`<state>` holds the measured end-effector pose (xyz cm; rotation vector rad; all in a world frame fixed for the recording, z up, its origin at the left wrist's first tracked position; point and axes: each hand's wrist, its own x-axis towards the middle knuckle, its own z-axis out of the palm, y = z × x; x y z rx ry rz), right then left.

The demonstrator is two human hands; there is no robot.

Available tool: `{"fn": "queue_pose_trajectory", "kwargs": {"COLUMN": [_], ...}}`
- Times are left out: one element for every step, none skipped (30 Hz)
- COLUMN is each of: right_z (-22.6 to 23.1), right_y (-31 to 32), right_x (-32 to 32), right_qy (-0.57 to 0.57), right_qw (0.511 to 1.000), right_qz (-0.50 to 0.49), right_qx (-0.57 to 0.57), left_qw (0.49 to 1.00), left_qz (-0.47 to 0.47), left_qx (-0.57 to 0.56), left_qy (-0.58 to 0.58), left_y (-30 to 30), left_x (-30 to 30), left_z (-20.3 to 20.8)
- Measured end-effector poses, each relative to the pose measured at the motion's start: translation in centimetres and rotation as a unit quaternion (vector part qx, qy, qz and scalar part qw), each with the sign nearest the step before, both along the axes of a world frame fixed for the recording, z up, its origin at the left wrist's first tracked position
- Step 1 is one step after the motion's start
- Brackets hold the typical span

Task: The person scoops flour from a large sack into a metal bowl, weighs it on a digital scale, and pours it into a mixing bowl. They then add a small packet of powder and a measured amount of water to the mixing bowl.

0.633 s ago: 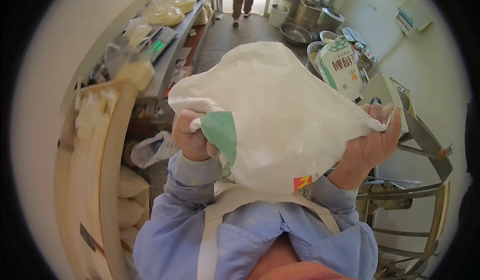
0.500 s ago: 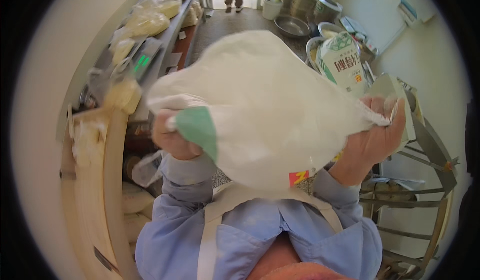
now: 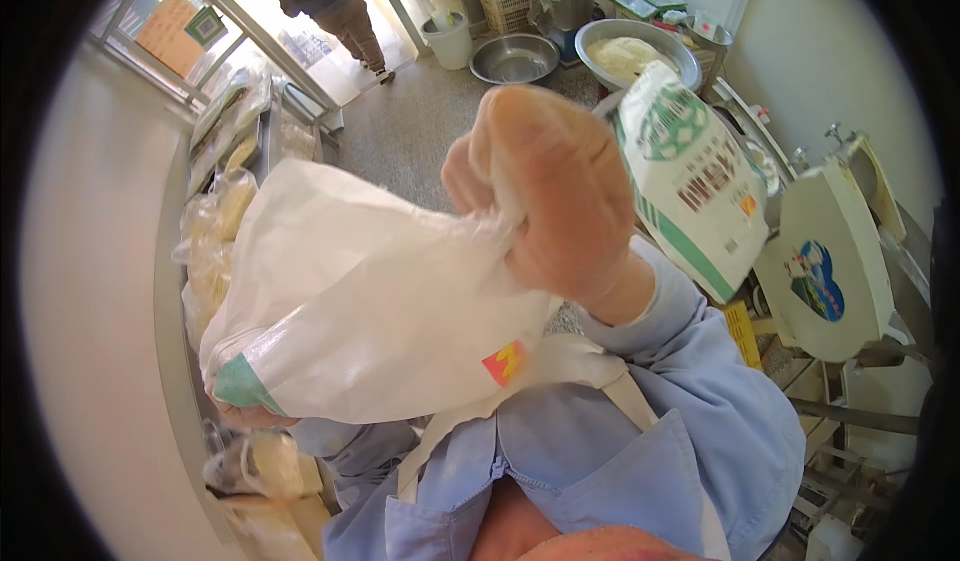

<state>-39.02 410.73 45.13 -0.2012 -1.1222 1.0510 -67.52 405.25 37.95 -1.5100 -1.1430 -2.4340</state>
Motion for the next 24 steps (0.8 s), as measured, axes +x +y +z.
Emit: {"fn": "queue_pose_trajectory", "kwargs": {"right_z": [-0.1,-0.2,0.2,0.4,0.8,1.0,1.3,1.4,1.4,1.3,1.0,0.6,0.2,-0.2,-0.5,-0.9,-0.8,-0.9,-0.8,-0.5,-0.2,0.1,0.6,1.3], "right_y": [2.5,4.8,7.4,10.0,12.6,15.1,17.7,20.4,23.1,25.7,28.7,31.6,34.4,37.2,40.1,42.9,45.9,48.7,51.6,54.5,57.3,60.0,63.0,65.8], "right_x": [-0.8,-1.4,-2.6,-2.9,-3.2,-3.3,-3.0,-2.6,-1.8,-1.7,-0.8,0.2,1.3,2.8,4.4,6.0,7.3,8.5,9.8,11.1,12.2,13.3,14.8,16.4], "right_qy": [0.001,0.003,-0.006,-0.002,0.000,0.005,0.046,0.051,0.051,0.047,0.054,0.060,0.066,0.072,0.076,0.082,0.068,0.060,0.049,0.054,0.061,0.067,-0.040,-0.151], "right_qw": [1.000,1.000,0.999,0.999,0.998,0.997,0.996,0.997,0.996,0.996,0.994,0.991,0.989,0.989,0.991,0.992,0.994,0.994,0.995,0.995,0.996,0.996,0.979,0.930], "right_qz": [-0.009,-0.021,-0.030,-0.044,-0.055,-0.067,-0.043,-0.055,-0.066,-0.074,-0.095,-0.115,-0.127,-0.122,-0.107,-0.089,-0.087,-0.085,-0.086,-0.078,-0.068,-0.059,-0.195,-0.325], "right_qx": [-0.008,-0.017,-0.013,-0.017,-0.020,-0.029,-0.055,-0.031,-0.024,-0.018,-0.026,-0.033,-0.037,-0.036,-0.030,-0.029,-0.020,-0.019,-0.015,-0.007,-0.008,-0.007,0.035,0.080], "left_qw": [1.000,1.000,1.000,0.999,0.999,0.998,0.997,0.996,0.995,0.994,0.994,0.992,0.992,0.992,0.992,0.992,0.992,0.992,0.992,0.992,0.992,0.991,0.991,0.990], "left_qz": [-0.010,-0.017,-0.025,-0.032,-0.044,-0.057,-0.069,-0.082,-0.092,-0.102,-0.112,-0.121,-0.124,-0.126,-0.124,-0.123,-0.125,-0.122,-0.122,-0.121,-0.122,-0.124,-0.131,-0.138], "left_qx": [-0.001,0.001,0.007,0.012,0.019,0.020,0.020,0.019,0.020,0.020,0.019,0.018,0.020,0.024,0.027,0.029,0.033,0.033,0.034,0.036,0.032,0.033,0.032,0.034], "left_qy": [-0.001,-0.002,-0.012,-0.015,-0.020,-0.022,-0.020,-0.019,-0.015,-0.014,-0.007,0.000,0.005,0.010,0.013,0.019,0.017,0.023,0.022,0.019,0.023,0.024,0.023,0.020], "left_y": [2.9,5.7,8.7,11.9,15.2,18.4,21.7,25.0,28.1,31.0,34.4,37.5,40.8,44.2,47.4,50.5,53.5,56.4,59.5,62.1,65.0,67.8,70.6,73.2], "left_x": [-0.7,-1.3,-2.3,-2.6,-2.7,-2.7,-2.5,-2.1,-1.5,-1.3,-0.5,0.4,1.3,2.4,3.6,4.7,5.9,7.0,8.2,9.2,10.3,11.3,12.5,13.6], "left_z": [-0.6,-0.8,-0.9,-0.7,-0.5,-0.2,0.2,0.5,0.8,0.9,1.1,1.1,1.2,1.2,1.2,1.4,1.5,1.9,2.2,2.6,3.1,3.7,4.0,4.2]}}
